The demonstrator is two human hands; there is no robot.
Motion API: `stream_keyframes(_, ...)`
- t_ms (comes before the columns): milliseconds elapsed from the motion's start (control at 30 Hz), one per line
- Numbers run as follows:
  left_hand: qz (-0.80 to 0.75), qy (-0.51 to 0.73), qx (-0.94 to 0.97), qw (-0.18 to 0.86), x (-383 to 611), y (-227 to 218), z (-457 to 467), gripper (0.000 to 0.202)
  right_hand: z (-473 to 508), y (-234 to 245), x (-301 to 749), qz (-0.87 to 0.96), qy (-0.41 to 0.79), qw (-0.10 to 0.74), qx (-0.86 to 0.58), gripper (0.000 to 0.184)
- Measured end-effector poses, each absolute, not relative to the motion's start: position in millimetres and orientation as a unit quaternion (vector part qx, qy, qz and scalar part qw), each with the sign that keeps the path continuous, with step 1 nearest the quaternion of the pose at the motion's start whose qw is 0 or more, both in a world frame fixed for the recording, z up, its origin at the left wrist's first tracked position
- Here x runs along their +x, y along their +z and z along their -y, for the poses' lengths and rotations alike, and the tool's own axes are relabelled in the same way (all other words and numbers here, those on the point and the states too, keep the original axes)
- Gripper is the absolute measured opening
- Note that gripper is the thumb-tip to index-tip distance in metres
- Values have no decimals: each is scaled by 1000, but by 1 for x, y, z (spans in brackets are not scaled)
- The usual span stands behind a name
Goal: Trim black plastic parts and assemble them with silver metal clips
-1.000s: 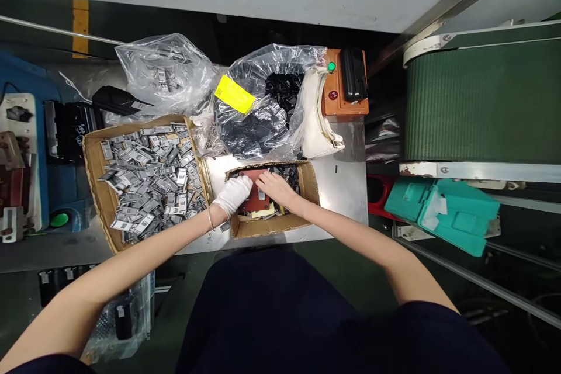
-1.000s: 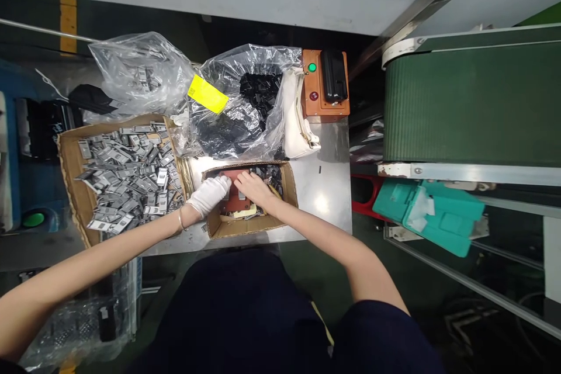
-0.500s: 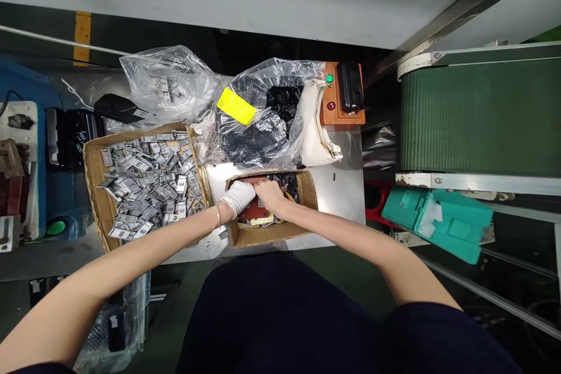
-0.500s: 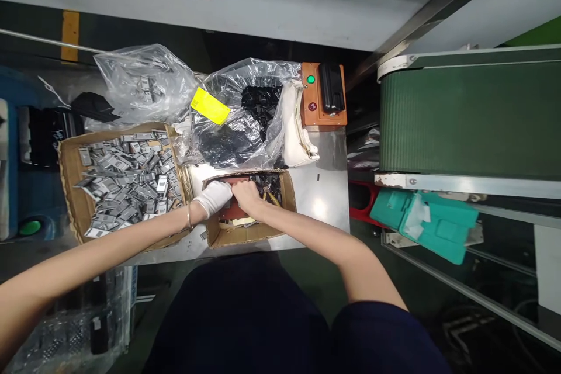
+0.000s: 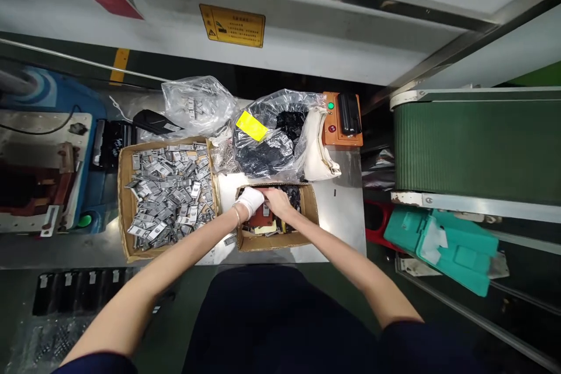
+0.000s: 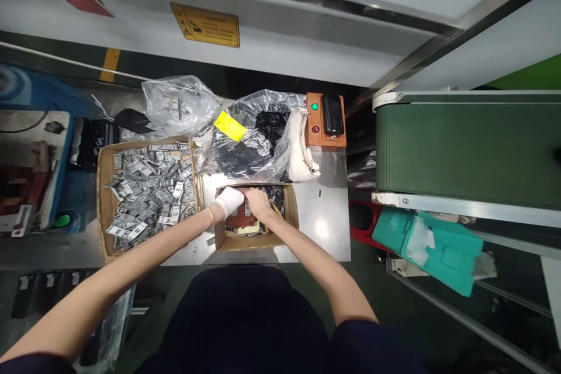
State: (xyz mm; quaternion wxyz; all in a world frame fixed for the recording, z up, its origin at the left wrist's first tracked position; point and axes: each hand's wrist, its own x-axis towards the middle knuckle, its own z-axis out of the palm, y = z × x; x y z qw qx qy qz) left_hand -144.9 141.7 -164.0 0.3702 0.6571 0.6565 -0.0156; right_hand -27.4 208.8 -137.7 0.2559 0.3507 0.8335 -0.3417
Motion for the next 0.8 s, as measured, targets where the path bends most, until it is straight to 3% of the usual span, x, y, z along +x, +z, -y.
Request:
stream_keyframes(167,-725,132,579,350,-160,-113,-95,7,-185,-88,25,-790,-446,77,413,23)
stream_keyframes(233,-744,241,531,327,-156,-87,-68,18,-171,-62,38,-727,-534,2,431,22)
stream_keyframes(367,-749,465,392,262,-127,-41,-25,21,-140,-10,32,-295,-855,-175,388,19)
stream_keyframes(433,-723,549,346,238,-112,-28,-13,18,-129,11,18,-120,-919,-174,334,21)
stream_keyframes(500,-695,606,318,221,-107,-20,-6,17,-121,27,4,-65,-938,-141,309,24)
stream_keyframes(667,-635,674,325,190,-124,-12,7,18,-112,43,-18,-112,-949,-107,276,22)
stream_keyframes(800,-616,677,363,174,-142,-9,14,20,-106,43,-24,-198,-944,-88,250,32)
